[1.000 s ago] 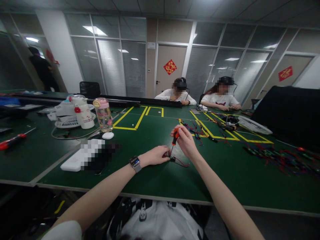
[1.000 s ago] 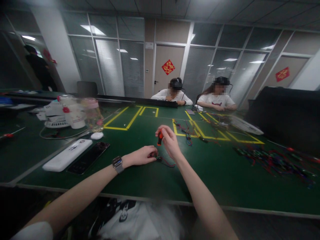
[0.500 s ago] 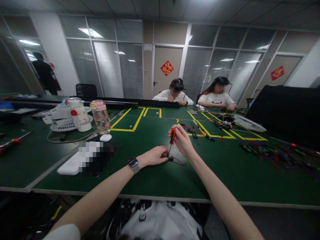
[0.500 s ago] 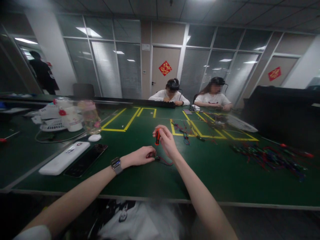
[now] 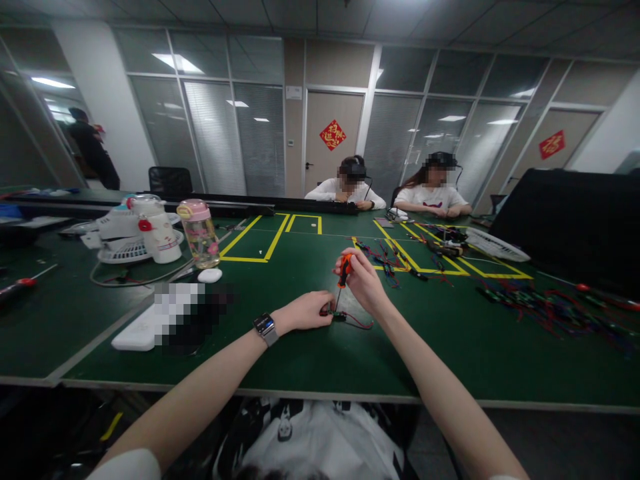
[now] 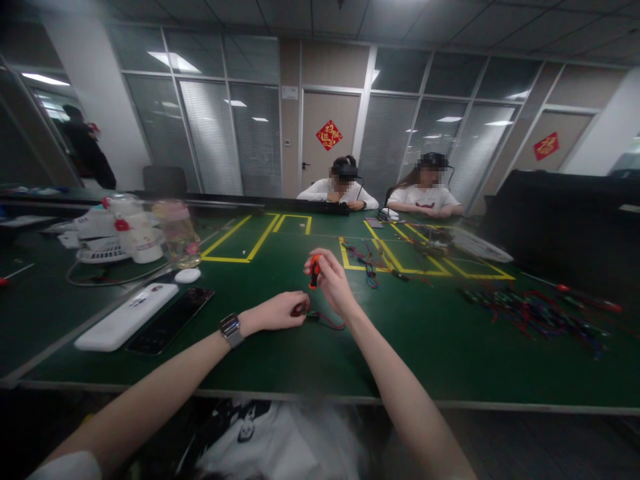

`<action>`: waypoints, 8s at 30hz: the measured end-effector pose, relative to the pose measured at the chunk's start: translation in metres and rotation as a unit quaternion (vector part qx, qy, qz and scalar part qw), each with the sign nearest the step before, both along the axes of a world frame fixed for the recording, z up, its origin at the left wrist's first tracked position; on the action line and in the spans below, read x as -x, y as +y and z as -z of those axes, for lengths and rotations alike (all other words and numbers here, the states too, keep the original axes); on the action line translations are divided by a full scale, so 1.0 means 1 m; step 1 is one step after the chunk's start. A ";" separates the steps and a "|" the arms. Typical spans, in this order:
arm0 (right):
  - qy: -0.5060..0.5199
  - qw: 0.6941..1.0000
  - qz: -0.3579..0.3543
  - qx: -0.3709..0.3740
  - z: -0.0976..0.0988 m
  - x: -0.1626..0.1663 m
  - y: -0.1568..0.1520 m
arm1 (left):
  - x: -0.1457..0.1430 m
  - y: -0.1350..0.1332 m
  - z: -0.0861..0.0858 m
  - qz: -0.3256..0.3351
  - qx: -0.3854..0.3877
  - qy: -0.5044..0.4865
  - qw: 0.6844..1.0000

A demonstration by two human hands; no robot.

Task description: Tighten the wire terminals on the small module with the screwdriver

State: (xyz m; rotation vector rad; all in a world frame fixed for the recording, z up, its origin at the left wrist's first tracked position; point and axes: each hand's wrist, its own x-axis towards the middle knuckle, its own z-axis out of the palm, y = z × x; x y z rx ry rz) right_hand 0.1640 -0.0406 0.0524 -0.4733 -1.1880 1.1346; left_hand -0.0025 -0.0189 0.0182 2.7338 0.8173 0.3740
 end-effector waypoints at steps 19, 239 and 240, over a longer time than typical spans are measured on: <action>0.035 0.999 0.017 0.011 0.000 0.000 0.002 | -0.001 -0.002 -0.001 -0.007 -0.001 0.020 1.000; 0.023 0.999 0.042 -0.002 -0.002 0.002 -0.002 | -0.001 -0.002 0.002 0.003 -0.016 0.007 1.000; 0.028 0.998 0.055 -0.004 -0.001 0.002 0.000 | -0.001 -0.002 0.002 0.002 -0.017 0.007 1.000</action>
